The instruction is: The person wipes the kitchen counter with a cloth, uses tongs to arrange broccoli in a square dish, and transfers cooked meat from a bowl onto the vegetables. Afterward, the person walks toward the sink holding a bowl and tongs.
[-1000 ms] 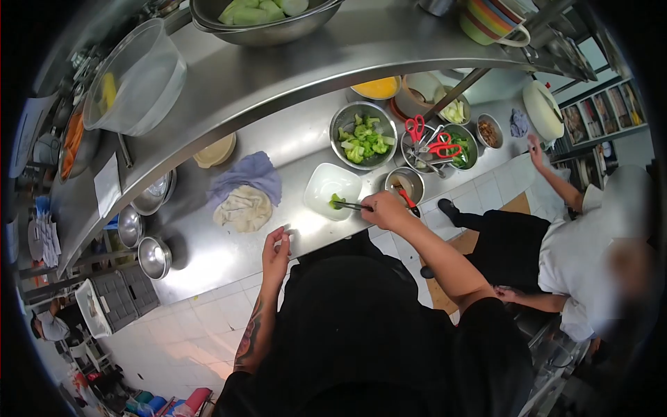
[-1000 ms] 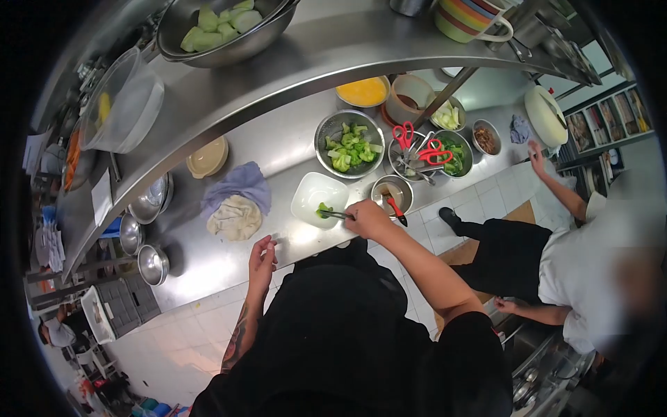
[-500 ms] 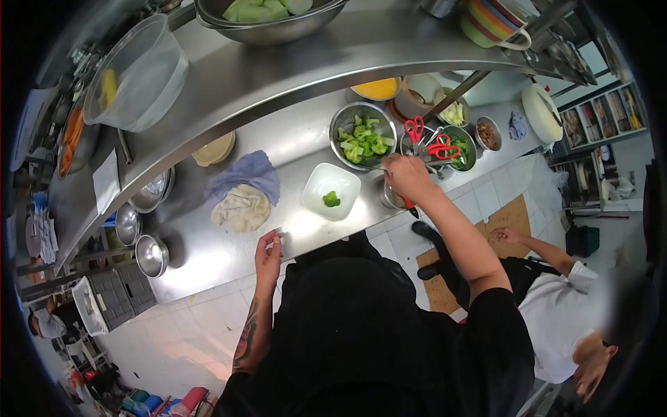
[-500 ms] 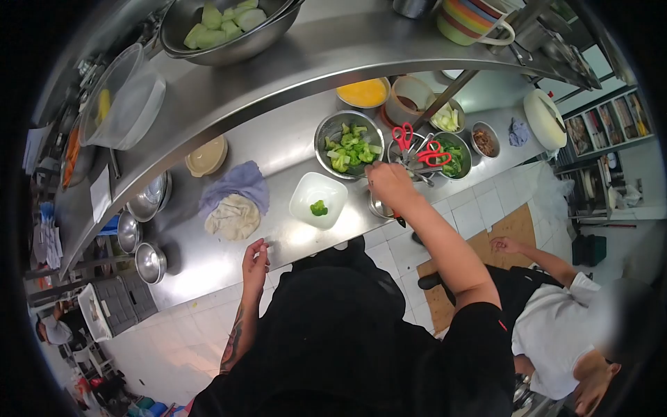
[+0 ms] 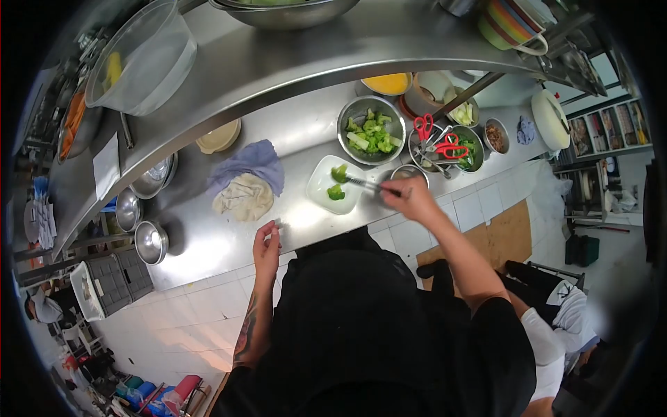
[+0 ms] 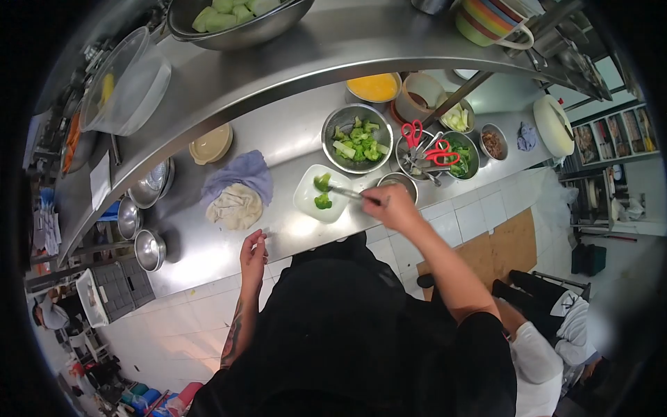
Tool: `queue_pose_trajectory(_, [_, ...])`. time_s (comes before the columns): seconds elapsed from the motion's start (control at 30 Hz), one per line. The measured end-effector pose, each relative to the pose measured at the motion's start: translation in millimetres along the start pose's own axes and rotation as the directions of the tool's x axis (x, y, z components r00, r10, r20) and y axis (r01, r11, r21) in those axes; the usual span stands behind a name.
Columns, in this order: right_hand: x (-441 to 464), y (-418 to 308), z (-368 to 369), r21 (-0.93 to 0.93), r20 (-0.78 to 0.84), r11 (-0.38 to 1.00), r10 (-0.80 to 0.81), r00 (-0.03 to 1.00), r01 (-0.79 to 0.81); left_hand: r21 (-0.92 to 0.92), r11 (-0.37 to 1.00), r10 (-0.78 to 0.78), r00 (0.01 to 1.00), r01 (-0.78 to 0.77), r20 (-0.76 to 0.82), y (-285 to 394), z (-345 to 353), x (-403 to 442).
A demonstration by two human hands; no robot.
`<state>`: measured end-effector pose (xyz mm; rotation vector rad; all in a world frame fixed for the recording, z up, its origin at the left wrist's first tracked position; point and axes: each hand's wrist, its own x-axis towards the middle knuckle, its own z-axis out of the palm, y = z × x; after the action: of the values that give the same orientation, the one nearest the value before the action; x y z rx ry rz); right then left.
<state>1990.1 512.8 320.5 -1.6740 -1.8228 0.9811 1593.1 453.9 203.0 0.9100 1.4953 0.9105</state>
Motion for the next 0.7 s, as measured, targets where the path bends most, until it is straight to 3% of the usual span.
queue_pose_trajectory(0.23, [6,17,91,0.018,0.056,0.983,0.183,0.981,-0.184,-0.008,1.000,-0.020,1.000,0.021,0.023,1,-2,0])
queue_pose_trajectory(0.43, [3,8,56,-0.182,0.042,0.965,0.199,0.979,-0.189,0.020,1.000,-0.019,1.000,0.019,0.022,-2,-13,2])
queue_pose_trajectory(0.53, [17,35,64,-0.163,-0.018,0.969,0.187,0.982,-0.188,0.012,0.999,-0.036,0.999,0.036,0.021,-6,-13,3])
queue_pose_trajectory(0.7, [14,33,66,-0.156,0.048,0.972,0.187,0.981,-0.178,0.007,0.999,-0.037,0.998,0.036,0.042,-3,-7,4])
